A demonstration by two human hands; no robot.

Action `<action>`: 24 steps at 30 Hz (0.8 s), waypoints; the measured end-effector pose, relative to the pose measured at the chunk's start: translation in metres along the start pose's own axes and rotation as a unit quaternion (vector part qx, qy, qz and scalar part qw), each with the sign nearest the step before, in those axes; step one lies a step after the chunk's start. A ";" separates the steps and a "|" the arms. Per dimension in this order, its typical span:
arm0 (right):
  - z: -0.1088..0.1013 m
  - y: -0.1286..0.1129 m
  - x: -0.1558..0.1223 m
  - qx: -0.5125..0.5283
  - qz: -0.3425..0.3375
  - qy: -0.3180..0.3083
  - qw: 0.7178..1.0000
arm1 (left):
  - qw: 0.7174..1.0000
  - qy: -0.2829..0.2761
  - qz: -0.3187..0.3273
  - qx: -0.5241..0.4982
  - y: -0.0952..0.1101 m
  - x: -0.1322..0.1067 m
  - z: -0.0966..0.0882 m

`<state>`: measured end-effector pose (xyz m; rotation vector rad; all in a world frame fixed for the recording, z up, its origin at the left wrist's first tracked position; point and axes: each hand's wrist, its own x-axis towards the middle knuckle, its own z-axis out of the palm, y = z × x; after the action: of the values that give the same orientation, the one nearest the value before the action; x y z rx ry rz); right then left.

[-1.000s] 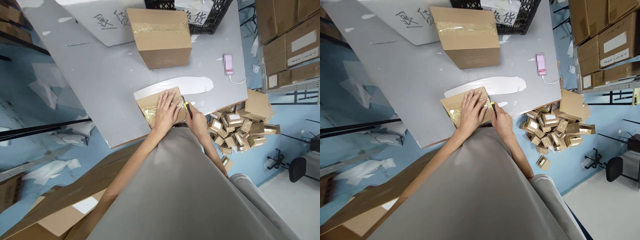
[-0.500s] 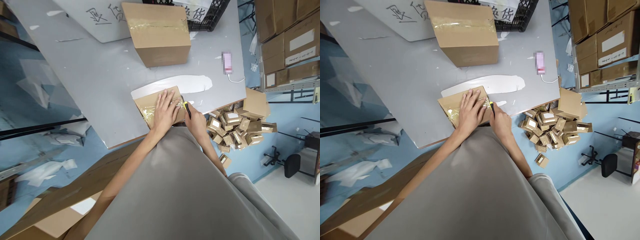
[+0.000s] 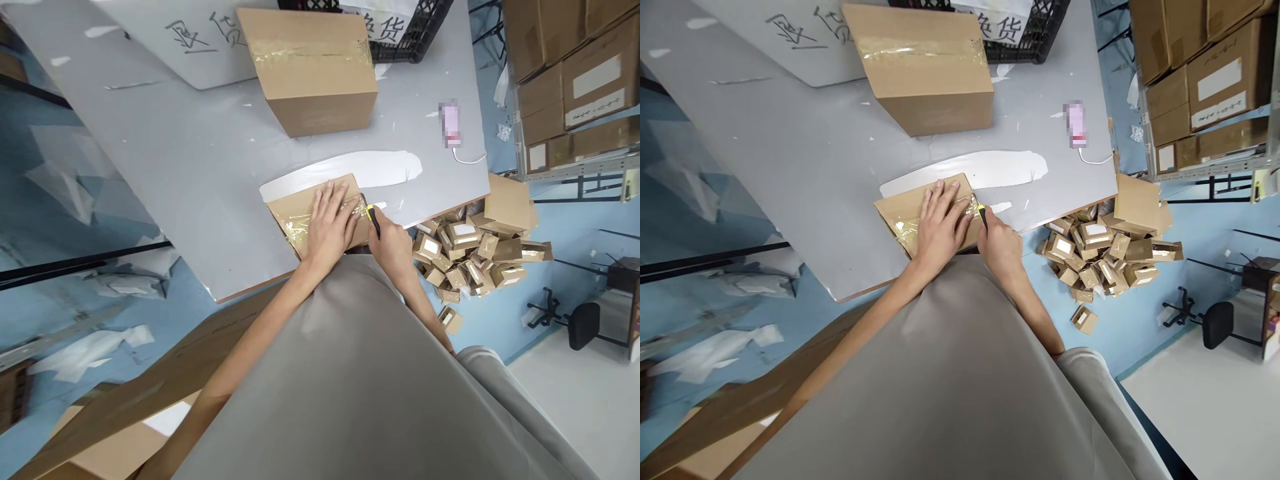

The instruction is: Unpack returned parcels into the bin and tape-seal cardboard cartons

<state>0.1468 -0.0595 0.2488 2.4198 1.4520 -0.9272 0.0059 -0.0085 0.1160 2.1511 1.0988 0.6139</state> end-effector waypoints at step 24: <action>-0.009 0.000 0.000 -0.023 0.005 -0.035 0.999 | 1.000 -0.008 -0.005 0.010 -0.001 -0.003 0.001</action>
<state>0.1507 -0.0557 0.2563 2.3359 1.4215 -0.9548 0.0044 -0.0103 0.1145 2.1627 1.1095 0.5831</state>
